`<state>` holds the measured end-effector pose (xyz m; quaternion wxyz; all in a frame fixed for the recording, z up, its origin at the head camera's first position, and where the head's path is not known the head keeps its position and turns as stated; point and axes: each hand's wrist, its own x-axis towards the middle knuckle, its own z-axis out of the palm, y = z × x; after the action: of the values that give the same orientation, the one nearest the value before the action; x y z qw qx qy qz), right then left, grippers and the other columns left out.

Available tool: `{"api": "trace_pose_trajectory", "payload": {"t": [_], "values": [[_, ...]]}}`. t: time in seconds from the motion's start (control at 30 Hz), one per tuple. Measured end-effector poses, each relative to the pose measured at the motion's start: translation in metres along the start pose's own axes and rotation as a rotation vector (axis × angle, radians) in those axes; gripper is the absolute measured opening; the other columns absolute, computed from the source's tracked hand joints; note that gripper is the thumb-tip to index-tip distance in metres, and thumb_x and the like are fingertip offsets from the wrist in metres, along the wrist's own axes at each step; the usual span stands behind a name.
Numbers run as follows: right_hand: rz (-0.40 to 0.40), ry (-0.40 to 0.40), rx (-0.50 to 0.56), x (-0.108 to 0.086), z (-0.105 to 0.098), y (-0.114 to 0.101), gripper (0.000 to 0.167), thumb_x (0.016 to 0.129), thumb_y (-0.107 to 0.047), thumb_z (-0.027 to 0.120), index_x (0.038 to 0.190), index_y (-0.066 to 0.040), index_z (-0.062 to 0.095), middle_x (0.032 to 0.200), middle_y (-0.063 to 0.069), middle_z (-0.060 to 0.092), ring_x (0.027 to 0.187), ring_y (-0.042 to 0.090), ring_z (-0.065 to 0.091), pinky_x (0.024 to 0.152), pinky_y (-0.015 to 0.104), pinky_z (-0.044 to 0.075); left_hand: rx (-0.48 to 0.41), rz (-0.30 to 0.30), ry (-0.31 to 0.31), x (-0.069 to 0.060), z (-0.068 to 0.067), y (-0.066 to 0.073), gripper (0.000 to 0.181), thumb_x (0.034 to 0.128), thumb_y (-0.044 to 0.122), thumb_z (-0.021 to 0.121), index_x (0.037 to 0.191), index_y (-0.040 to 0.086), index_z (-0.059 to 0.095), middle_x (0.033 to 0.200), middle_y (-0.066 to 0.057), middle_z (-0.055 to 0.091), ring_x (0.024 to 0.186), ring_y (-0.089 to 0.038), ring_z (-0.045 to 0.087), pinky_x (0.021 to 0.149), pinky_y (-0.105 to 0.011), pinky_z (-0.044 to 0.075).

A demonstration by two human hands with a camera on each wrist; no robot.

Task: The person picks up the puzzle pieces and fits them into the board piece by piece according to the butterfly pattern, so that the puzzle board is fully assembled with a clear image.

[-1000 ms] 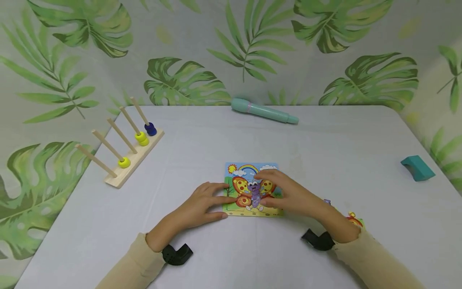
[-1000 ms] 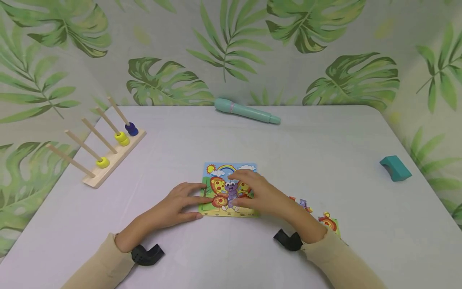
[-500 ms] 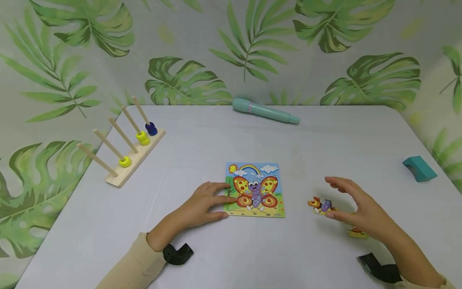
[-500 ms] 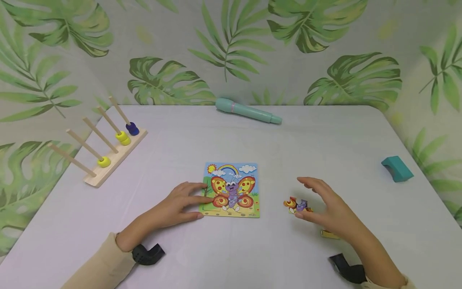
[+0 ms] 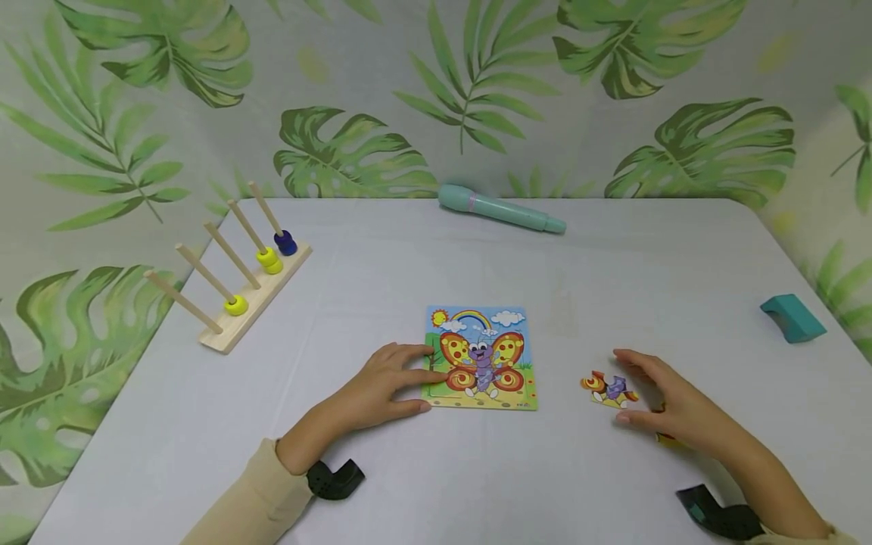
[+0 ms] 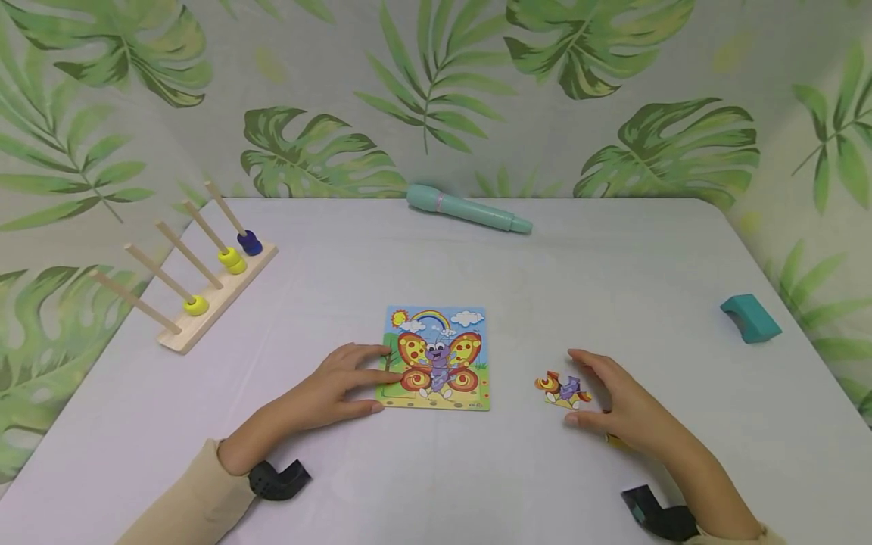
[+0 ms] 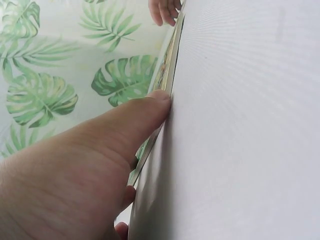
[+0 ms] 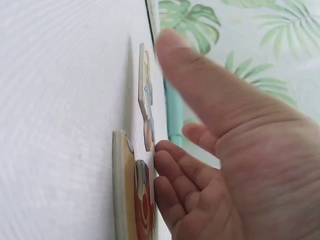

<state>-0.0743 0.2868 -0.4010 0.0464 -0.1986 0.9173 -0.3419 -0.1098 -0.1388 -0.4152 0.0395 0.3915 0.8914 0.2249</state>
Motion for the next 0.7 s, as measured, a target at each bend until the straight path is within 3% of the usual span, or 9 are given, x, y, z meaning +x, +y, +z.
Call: {"api": "trace_pose_trajectory", "payload": {"t": [0.07,0.13,0.23,0.3,0.37,0.7], "values": [[-0.019,-0.001,-0.031,0.0006,0.0012,0.003,0.082,0.07,-0.029,0.076,0.136,-0.006,0.033,0.13,0.014,0.041,0.12,-0.002,0.026,0.088,0.0,0.014,-0.002,0.005,0.003,-0.0002,0.0001,0.0,0.042,0.0845,0.042,0.059,0.126,0.035,0.052,0.14,0.0,0.033,0.128,-0.022,0.023,0.103,-0.043,0.015],[-0.035,-0.002,-0.052,0.0009,0.0022,0.0043,0.08,0.07,-0.029,0.076,0.134,-0.003,0.036,0.127,0.015,0.042,0.122,0.013,0.03,0.089,0.001,0.012,-0.004,0.006,0.005,-0.0002,-0.0001,0.0002,0.042,0.0844,0.041,0.059,0.125,0.035,0.053,0.139,-0.001,0.034,0.127,-0.021,0.024,0.104,-0.043,0.015],[-0.031,-0.01,-0.063,0.001,0.0024,0.0033,0.074,0.071,-0.027,0.076,0.13,0.0,0.041,0.124,0.017,0.043,0.115,0.035,0.033,0.102,0.028,0.022,-0.006,0.006,0.003,-0.0002,-0.0008,0.0006,0.042,0.0844,0.041,0.059,0.125,0.035,0.053,0.139,-0.001,0.034,0.127,-0.02,0.024,0.104,-0.042,0.014],[-0.014,-0.018,-0.071,0.001,0.0022,0.0018,0.069,0.072,-0.026,0.075,0.128,-0.001,0.044,0.122,0.018,0.043,0.112,0.04,0.034,0.096,0.048,0.027,-0.007,0.005,0.001,-0.0004,-0.0016,0.001,0.042,0.0845,0.041,0.059,0.125,0.035,0.053,0.139,-0.001,0.034,0.128,-0.02,0.024,0.104,-0.041,0.014],[0.002,-0.02,-0.087,0.0012,0.0016,0.0003,0.065,0.072,-0.025,0.075,0.126,-0.003,0.047,0.12,0.018,0.043,0.11,0.041,0.034,0.084,0.061,0.03,-0.01,0.006,-0.001,-0.0004,-0.0023,0.0015,0.042,0.0845,0.041,0.059,0.126,0.034,0.053,0.14,-0.001,0.033,0.128,-0.021,0.024,0.104,-0.042,0.014],[-0.017,0.029,-0.157,0.0012,0.0029,-0.0027,0.05,0.072,-0.019,0.075,0.116,-0.007,0.058,0.112,0.013,0.05,0.103,0.036,0.042,0.079,0.056,0.036,-0.012,-0.005,-0.009,0.0,-0.0029,0.0019,0.042,0.0844,0.04,0.059,0.126,0.034,0.053,0.14,-0.001,0.033,0.128,-0.021,0.023,0.104,-0.042,0.014]]}}
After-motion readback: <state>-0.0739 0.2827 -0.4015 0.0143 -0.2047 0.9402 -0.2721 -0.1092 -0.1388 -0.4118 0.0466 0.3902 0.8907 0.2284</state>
